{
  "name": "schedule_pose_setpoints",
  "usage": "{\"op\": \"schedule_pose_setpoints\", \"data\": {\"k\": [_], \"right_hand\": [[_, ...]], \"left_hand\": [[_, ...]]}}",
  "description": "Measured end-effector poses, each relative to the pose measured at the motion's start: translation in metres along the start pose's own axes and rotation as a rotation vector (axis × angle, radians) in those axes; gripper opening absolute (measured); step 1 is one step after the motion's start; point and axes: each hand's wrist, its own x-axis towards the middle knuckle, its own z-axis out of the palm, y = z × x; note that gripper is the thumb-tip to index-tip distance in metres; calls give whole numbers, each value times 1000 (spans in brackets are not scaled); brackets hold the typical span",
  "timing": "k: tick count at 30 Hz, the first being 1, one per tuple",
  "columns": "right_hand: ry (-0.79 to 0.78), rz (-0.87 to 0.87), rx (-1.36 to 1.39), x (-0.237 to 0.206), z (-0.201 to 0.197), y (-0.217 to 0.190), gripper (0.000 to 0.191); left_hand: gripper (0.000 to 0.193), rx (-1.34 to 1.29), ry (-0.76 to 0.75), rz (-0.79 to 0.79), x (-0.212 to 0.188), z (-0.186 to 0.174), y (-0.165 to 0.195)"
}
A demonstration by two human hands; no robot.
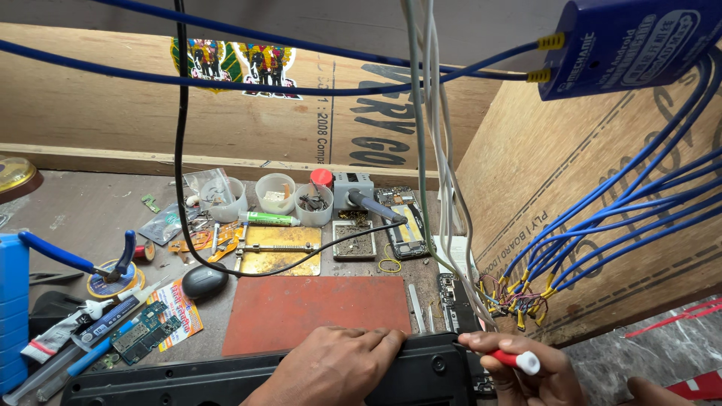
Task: The person uses a screwdriver to remove screws from a black plastic casing on a workbench. They then use pliers to cut a wire and continue unscrewing the casing. The person handles the casing and tools throughout the clip.
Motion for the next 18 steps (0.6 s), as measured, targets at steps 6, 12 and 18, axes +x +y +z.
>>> {"op": "schedule_pose_setpoints", "data": {"k": [6, 12, 18], "right_hand": [[-106, -57, -172, 12, 0, -13, 36], [94, -96, -217, 18, 17, -22, 58], [34, -93, -219, 20, 13, -25, 48]], "left_hand": [[46, -1, -50, -10, 0, -2, 1], [35, 26, -44, -20, 1, -1, 2], [32, 35, -83, -28, 1, 2, 0]]}}
